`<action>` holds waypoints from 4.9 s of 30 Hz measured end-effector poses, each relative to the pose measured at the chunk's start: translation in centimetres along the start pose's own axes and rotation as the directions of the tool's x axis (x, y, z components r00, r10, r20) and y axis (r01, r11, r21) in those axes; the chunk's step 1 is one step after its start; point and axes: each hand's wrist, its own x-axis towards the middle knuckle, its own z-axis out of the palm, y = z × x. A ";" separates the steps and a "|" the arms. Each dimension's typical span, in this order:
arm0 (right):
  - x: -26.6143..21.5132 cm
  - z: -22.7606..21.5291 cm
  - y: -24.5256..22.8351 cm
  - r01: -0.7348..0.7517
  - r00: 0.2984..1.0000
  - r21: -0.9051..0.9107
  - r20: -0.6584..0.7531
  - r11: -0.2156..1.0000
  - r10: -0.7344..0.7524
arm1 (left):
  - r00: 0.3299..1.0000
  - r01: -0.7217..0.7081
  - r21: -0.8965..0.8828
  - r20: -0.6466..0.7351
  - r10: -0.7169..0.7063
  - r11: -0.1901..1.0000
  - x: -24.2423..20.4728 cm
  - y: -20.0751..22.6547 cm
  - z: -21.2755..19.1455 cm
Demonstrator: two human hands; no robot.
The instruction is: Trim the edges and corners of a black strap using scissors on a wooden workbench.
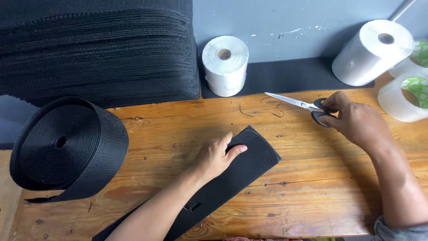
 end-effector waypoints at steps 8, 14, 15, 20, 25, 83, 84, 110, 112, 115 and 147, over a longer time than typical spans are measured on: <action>-1.1 -3.1 0.4 -0.110 0.994 0.133 0.022 0.985 0.108 | 1.000 -0.027 -0.019 -0.003 0.026 0.999 0.3 0.2 -0.3; -0.9 -2.3 0.7 -0.108 0.986 -0.015 0.122 0.994 0.109 | 0.998 0.058 -0.085 0.034 -0.055 0.995 0.3 0.8 -1.2; -0.9 -2.5 0.8 -0.111 0.983 -0.019 0.145 0.994 0.113 | 0.993 0.105 -0.106 0.058 -0.099 0.989 0.4 0.8 -1.2; -1.1 -2.8 0.5 -0.137 0.979 -0.070 0.140 0.988 0.146 | 0.989 0.137 -0.122 0.072 -0.129 0.983 0.4 0.9 -1.4; -1.1 -1.5 1.2 -0.089 0.978 -0.241 0.162 0.967 0.130 | 0.985 0.157 -0.095 0.093 -0.148 0.983 0.8 0.5 -1.1; -4.9 6.7 -6.9 0.033 0.766 0.674 0.457 0.738 -0.452 | 0.999 0.025 -0.173 0.047 -0.017 0.985 1.1 0.7 -1.4; -5.0 6.4 -7.1 0.039 0.779 0.641 0.461 0.766 -0.425 | 0.999 -0.002 -0.164 0.042 0.009 0.986 1.0 0.7 -1.2; -4.4 8.1 -6.5 -0.002 0.854 0.711 0.367 0.704 -0.369 | 0.999 -0.008 -0.185 0.039 0.016 0.983 1.5 0.7 -1.5; -4.5 8.7 -6.4 -0.018 0.873 0.746 0.336 0.666 -0.353 | 0.999 0.026 -0.228 0.048 -0.015 0.973 1.7 0.7 -1.6; -4.7 9.5 -6.1 -0.019 0.888 0.787 0.296 0.616 -0.351 | 0.997 0.070 -0.297 0.063 -0.053 0.952 1.7 0.8 -1.8; -3.3 7.4 -5.6 -0.048 0.860 0.830 0.317 0.555 -0.400 | 0.997 0.074 -0.258 0.030 -0.068 0.963 1.4 0.9 -1.7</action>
